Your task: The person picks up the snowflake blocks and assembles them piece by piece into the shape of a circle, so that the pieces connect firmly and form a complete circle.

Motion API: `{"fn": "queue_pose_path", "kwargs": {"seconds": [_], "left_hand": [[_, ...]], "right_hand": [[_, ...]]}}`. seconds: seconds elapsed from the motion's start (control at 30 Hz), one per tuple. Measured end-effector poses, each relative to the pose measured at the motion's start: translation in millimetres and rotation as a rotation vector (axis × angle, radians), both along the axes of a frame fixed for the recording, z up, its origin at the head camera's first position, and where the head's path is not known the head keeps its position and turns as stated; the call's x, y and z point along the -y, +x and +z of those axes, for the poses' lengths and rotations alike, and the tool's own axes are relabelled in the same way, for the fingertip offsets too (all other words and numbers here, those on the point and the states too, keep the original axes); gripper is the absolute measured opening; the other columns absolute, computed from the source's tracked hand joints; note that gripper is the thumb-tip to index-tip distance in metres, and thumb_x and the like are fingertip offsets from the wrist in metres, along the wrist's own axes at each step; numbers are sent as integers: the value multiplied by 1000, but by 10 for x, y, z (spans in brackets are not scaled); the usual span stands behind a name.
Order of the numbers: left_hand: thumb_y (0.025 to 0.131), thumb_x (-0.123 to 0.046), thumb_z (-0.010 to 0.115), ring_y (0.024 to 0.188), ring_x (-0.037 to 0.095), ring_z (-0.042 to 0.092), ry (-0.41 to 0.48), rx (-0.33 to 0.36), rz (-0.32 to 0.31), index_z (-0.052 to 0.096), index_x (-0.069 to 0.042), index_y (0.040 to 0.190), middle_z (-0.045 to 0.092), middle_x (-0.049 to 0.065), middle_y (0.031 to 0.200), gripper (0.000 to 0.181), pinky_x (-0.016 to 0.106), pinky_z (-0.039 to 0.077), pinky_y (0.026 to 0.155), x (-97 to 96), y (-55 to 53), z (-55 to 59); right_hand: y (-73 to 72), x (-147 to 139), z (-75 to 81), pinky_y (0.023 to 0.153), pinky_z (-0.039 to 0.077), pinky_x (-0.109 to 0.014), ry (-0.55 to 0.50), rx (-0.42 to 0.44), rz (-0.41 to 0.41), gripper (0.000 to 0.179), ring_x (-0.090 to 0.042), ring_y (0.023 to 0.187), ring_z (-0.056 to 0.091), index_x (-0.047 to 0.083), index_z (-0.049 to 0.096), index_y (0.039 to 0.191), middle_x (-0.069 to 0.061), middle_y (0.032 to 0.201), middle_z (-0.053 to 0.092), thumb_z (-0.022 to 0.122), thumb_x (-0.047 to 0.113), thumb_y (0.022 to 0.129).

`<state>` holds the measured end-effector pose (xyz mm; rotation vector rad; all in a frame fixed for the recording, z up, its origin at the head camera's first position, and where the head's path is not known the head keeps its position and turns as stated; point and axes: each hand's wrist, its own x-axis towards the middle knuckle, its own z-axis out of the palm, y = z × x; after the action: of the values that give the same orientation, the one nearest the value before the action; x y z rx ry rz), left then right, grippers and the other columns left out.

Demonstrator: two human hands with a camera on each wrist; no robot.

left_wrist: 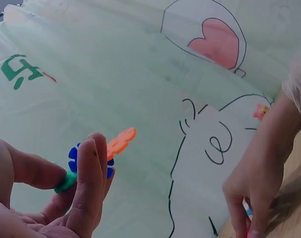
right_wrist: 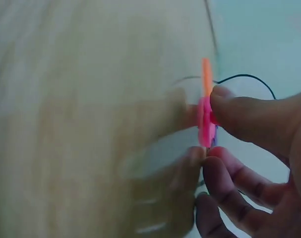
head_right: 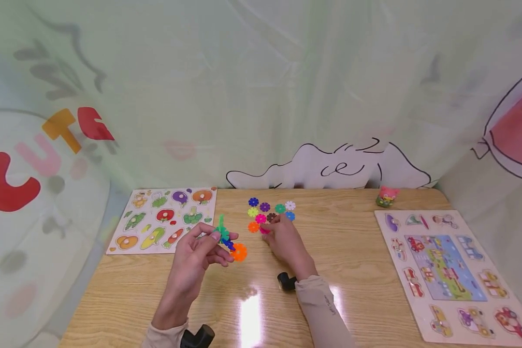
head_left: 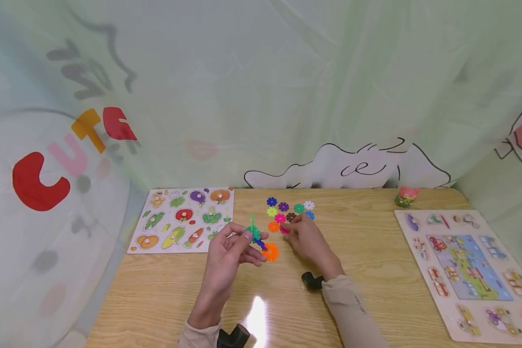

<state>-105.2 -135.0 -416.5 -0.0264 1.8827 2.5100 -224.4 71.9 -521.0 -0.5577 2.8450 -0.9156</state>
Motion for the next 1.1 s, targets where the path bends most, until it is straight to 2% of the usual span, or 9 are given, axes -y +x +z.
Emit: {"fn": "queue_pose_path", "kwargs": {"seconds": [0.17, 0.3, 0.43, 0.53, 0.6, 0.77, 0.87, 0.97, 1.1], "left_hand": [[107, -4, 54, 70, 20, 77, 105, 28, 16, 53, -3, 101, 79, 21, 111, 6, 33, 67, 74, -17, -19, -14], [104, 1, 59, 76, 20, 79, 164, 22, 44, 53, -3, 103, 80, 16, 108, 7, 34, 67, 81, -35, -39, -23], [102, 4, 60, 79, 20, 80, 185, 17, 49, 49, -3, 112, 80, 15, 107, 17, 34, 67, 83, -48, -54, -32], [102, 4, 59, 79, 19, 80, 206, 13, 31, 46, -3, 119, 81, 12, 105, 21, 33, 67, 82, -53, -57, -33], [104, 1, 57, 79, 19, 80, 218, 5, 15, 46, -3, 122, 81, 9, 103, 22, 32, 67, 82, -54, -52, -31], [106, -3, 53, 78, 18, 79, 212, -2, -4, 48, 0, 124, 81, 7, 103, 19, 32, 67, 81, -58, -37, -27], [106, -1, 53, 78, 19, 79, 180, 5, 11, 51, -1, 120, 81, 10, 104, 14, 34, 68, 81, -68, -27, -32], [106, -1, 55, 77, 21, 79, 141, -3, 1, 53, 0, 114, 79, 22, 109, 9, 37, 68, 79, -80, -19, -34], [106, -6, 60, 74, 21, 79, 84, -14, -44, 54, 2, 114, 77, 29, 110, 12, 39, 68, 76, -104, -8, -27]], "right_hand": [[-14, 27, 2, 83, 56, -39, -1, 3, -66, 19, -24, 96, 60, 10, 84, 112, -7, 107, 67, 82, 16, 94], [-45, 20, -12, 74, 53, -34, -5, 27, -105, 15, -21, 84, 60, 11, 83, 103, -3, 95, 70, 86, 18, 90], [-73, -15, -21, 81, 60, -35, -41, 105, -139, 24, -20, 85, 63, 8, 76, 108, -5, 97, 72, 87, 16, 89], [-95, -54, -27, 83, 61, -37, -65, 144, -135, 28, -21, 86, 64, 7, 72, 111, -7, 98, 72, 88, 12, 88], [-109, -84, -33, 79, 59, -35, -68, 147, -109, 24, -21, 83, 61, 7, 74, 108, -6, 94, 70, 87, 13, 89], [-118, -164, 12, 73, 52, -28, -95, 91, -29, 9, -19, 80, 57, 10, 79, 100, -3, 89, 70, 81, 17, 96], [-96, -191, 123, 75, 55, -27, -190, 1, -29, 9, -19, 81, 62, 8, 79, 103, -5, 93, 72, 75, 16, 100], [-48, -182, 284, 75, 60, -27, -352, -66, -29, 14, -26, 81, 67, 4, 76, 108, -11, 98, 74, 67, 14, 105], [72, -154, 534, 74, 60, -23, -560, -40, 6, 19, -29, 81, 68, 3, 74, 114, -15, 99, 73, 63, 16, 108]]}}
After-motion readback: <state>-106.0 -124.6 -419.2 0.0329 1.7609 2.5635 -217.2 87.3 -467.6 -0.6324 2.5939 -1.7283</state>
